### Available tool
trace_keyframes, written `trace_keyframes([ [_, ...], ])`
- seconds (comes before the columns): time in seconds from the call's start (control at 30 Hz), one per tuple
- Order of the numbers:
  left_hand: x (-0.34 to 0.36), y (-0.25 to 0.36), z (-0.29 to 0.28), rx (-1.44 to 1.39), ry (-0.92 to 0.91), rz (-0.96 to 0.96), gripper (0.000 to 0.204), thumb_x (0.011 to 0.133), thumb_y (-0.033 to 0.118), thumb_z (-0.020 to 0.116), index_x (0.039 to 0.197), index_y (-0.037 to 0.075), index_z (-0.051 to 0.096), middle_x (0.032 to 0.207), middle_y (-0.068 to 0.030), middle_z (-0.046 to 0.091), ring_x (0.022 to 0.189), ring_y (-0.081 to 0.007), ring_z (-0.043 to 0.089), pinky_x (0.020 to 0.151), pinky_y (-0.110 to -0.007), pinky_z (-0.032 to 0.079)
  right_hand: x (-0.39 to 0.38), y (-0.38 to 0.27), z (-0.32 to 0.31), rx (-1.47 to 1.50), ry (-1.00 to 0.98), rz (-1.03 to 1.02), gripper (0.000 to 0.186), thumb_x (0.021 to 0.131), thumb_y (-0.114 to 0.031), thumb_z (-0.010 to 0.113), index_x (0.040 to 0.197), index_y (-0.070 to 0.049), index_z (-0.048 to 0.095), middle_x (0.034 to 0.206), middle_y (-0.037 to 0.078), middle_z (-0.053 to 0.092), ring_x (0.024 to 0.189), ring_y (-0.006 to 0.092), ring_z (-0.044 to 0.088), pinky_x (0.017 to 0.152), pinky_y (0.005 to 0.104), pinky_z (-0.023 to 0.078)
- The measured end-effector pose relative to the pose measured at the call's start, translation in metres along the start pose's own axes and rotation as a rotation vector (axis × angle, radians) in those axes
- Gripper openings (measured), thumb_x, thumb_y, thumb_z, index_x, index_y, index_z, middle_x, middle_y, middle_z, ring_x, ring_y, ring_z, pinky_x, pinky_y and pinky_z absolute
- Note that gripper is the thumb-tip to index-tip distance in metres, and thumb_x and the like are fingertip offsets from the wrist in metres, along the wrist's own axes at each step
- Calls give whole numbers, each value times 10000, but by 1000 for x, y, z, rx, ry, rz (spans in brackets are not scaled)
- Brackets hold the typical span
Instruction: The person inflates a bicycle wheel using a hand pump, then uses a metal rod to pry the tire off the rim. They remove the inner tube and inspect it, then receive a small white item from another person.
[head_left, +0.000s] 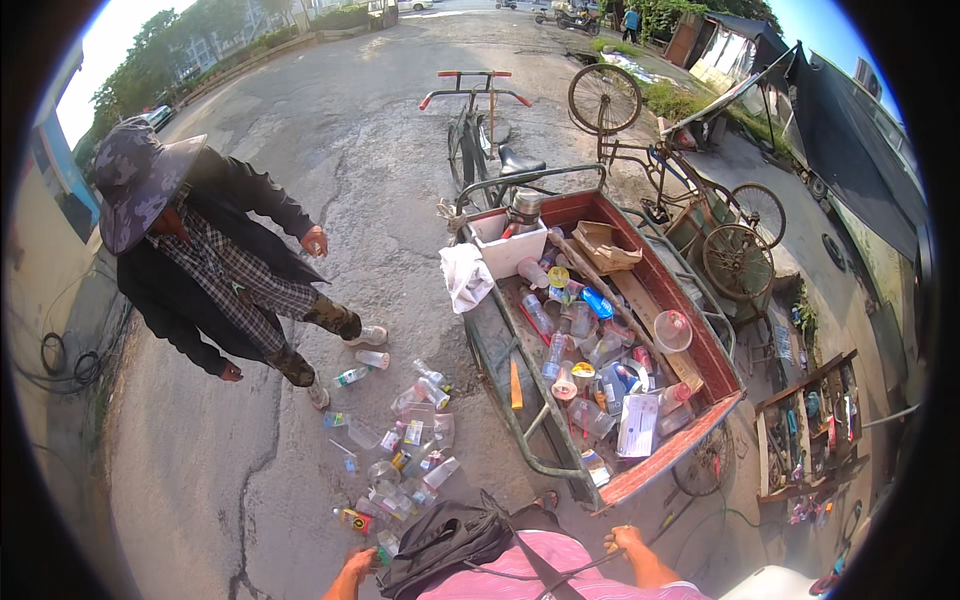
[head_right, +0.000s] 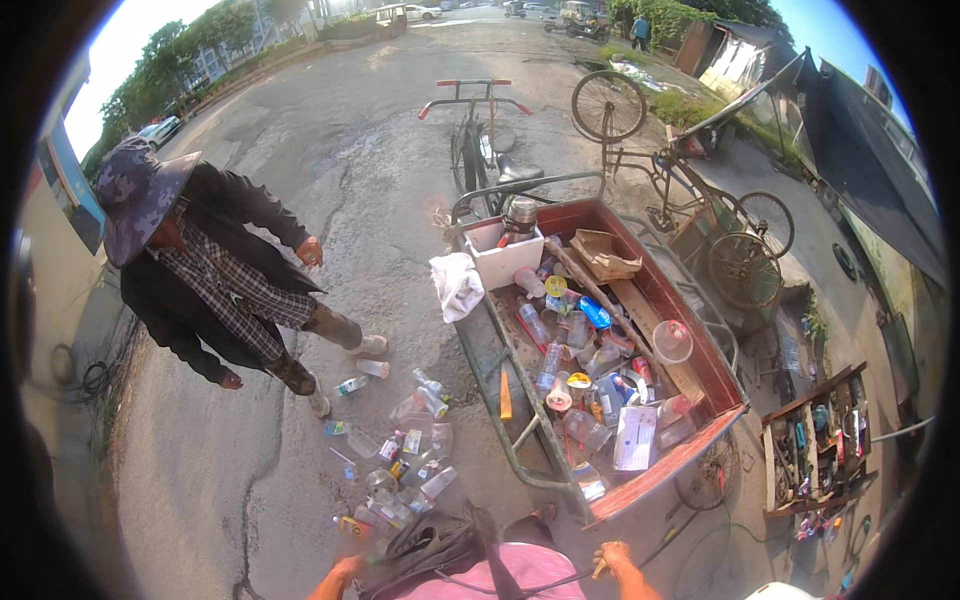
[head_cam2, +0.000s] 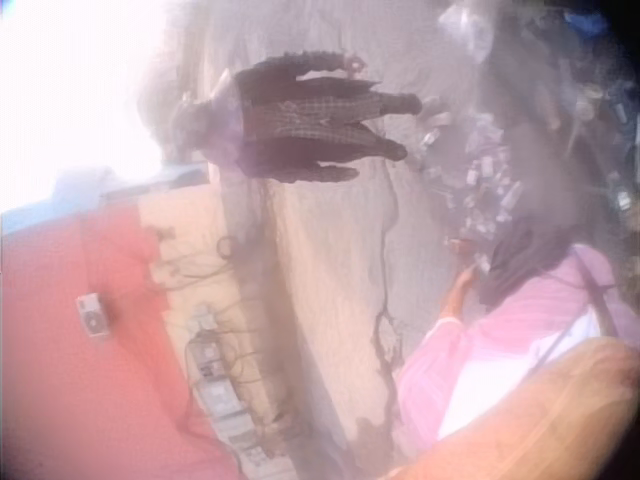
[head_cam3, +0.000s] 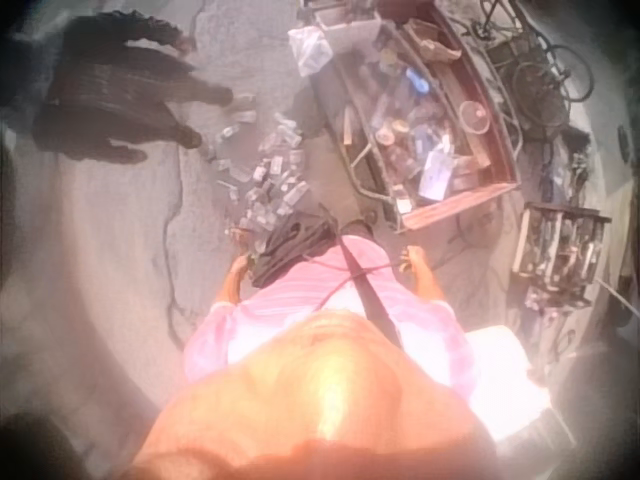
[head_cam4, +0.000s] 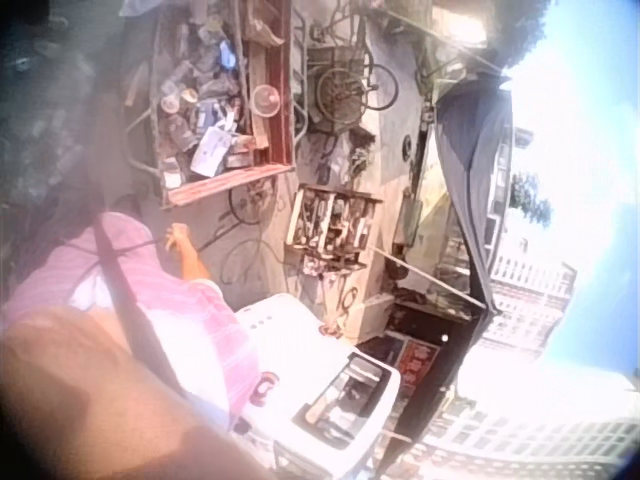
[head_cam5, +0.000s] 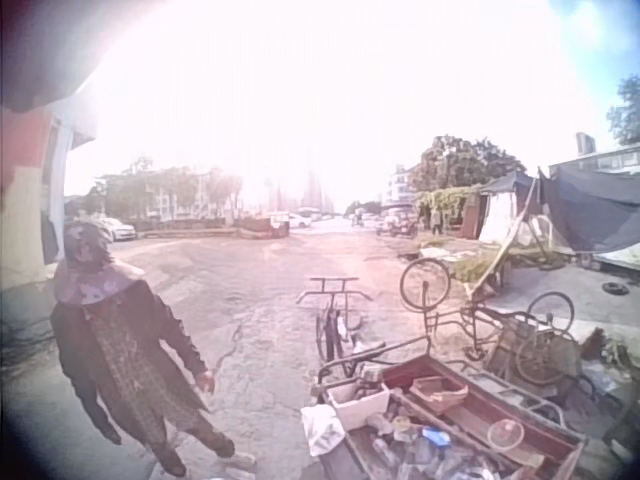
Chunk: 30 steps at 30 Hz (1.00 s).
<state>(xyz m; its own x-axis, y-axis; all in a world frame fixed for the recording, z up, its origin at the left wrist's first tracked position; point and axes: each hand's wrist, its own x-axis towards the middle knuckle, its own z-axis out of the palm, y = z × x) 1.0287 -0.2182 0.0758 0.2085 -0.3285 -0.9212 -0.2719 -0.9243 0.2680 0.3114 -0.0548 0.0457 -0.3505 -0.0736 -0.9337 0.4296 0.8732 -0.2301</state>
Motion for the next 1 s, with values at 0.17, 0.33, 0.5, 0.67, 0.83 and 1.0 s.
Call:
trace_keyframes([
  [0.17, -65, 70, 24, 42, 94, -13, 328, 994, 281, 713, 1174, 13, 658, 972, -129, 748, 764, -251, 732, 661, -392, 582, -3, 27, -9, 44, 15, 18, 337, 1042, -159, 549, 1327, 16, 584, 1105, 236, 734, 829, 365, 739, 671, 507, 608],
  [0.33, -44, 56, 16, 48, 86, 6, 326, 1005, 282, 701, 1192, 19, 659, 996, -123, 750, 783, -251, 738, 659, -386, 577, -9, 33, -8, 26, 12, 41, 325, 1035, -153, 568, 1320, 2, 584, 1100, 232, 730, 845, 331, 733, 681, 509, 613],
  [0.5, -49, 30, 9, 101, 71, -10, 323, 1003, 301, 688, 1199, 46, 660, 1045, -122, 756, 833, -256, 752, 683, -404, 571, -37, 55, -15, -37, 76, 77, 209, 994, -127, 620, 1136, 22, 656, 864, 152, 694, 634, 248, 656, 550, 400, 546],
  [0.67, -42, 37, 12, 154, 38, -10, 317, 1006, 307, 677, 1190, 50, 663, 1022, -110, 752, 829, -243, 746, 707, -403, 573, -62, 74, -17, -20, 96, 45, 154, 966, -128, 693, 1028, 14, 696, 821, 104, 677, 636, 215, 646, 569, 366, 551],
  [0.83, -11, 33, 12, 75, -23, 46, 310, 1002, 295, 692, 1174, 38, 660, 981, -104, 741, 799, -223, 734, 688, -397, 578, -60, 123, -30, 21, 96, 82, 109, 950, -101, 687, 982, 3, 684, 797, 81, 667, 641, 185, 633, 574, 349, 543],
  [1.0, -28, 44, 24, 120, -22, 120, 335, 994, 306, 703, 1176, 29, 659, 956, -115, 733, 802, -245, 736, 709, -408, 593, -50, 151, -40, -21, 107, 76, 97, 945, -97, 679, 972, -4, 685, 807, 84, 690, 661, 188, 663, 582, 368, 544],
])
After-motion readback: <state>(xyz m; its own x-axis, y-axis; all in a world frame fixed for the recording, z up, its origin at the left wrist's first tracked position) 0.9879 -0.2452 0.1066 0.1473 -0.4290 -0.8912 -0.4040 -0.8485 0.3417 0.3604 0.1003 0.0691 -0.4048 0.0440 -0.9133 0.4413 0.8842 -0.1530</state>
